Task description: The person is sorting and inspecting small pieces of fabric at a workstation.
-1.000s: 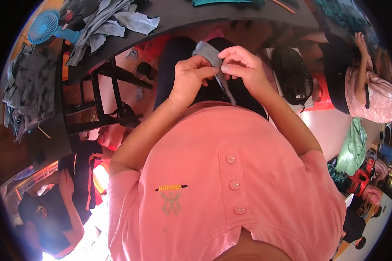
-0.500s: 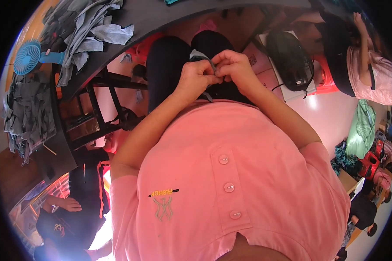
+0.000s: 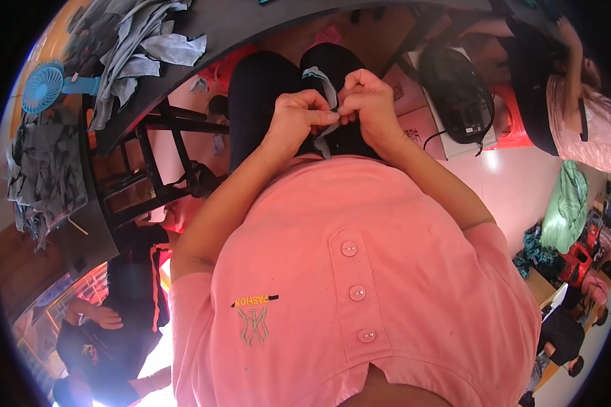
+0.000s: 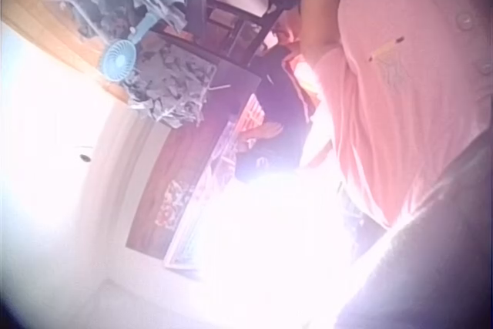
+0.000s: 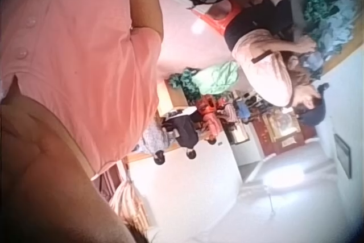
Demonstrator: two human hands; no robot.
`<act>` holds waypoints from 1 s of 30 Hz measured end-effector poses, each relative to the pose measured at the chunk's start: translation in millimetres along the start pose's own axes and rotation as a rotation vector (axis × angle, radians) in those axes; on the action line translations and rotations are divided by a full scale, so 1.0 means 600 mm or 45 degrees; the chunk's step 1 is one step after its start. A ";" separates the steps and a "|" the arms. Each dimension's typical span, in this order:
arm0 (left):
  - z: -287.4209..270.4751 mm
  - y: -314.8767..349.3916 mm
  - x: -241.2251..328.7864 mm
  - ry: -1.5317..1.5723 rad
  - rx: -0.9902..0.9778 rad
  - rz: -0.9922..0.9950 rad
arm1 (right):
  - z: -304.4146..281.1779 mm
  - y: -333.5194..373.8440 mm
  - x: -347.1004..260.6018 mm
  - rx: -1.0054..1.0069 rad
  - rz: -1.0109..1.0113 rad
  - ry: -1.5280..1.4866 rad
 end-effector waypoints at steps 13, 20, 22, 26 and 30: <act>-0.030 -0.001 0.031 0.002 0.228 0.144 | 0.003 -0.013 -0.027 0.036 -0.098 -0.062; -0.052 0.014 0.041 -0.202 0.422 0.211 | 0.025 -0.004 -0.015 0.007 0.071 0.171; -0.051 0.015 0.058 -0.321 0.451 0.376 | 0.026 -0.007 -0.014 0.001 0.043 0.214; -0.030 0.040 0.113 -0.723 0.501 0.767 | 0.019 -0.016 -0.004 -0.014 0.009 0.171; -0.038 0.030 0.086 -0.546 0.460 0.617 | 0.011 -0.019 0.001 -0.018 -0.035 0.088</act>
Point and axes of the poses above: each hand's wrist, its own y-axis away from the middle knuckle, its own z-axis out of the palm, x = y × z, the point moved 10 cm from there along -y, towards the middle knuckle, and after that the axes turned 11 degrees about -y, right-handed, at the moved point
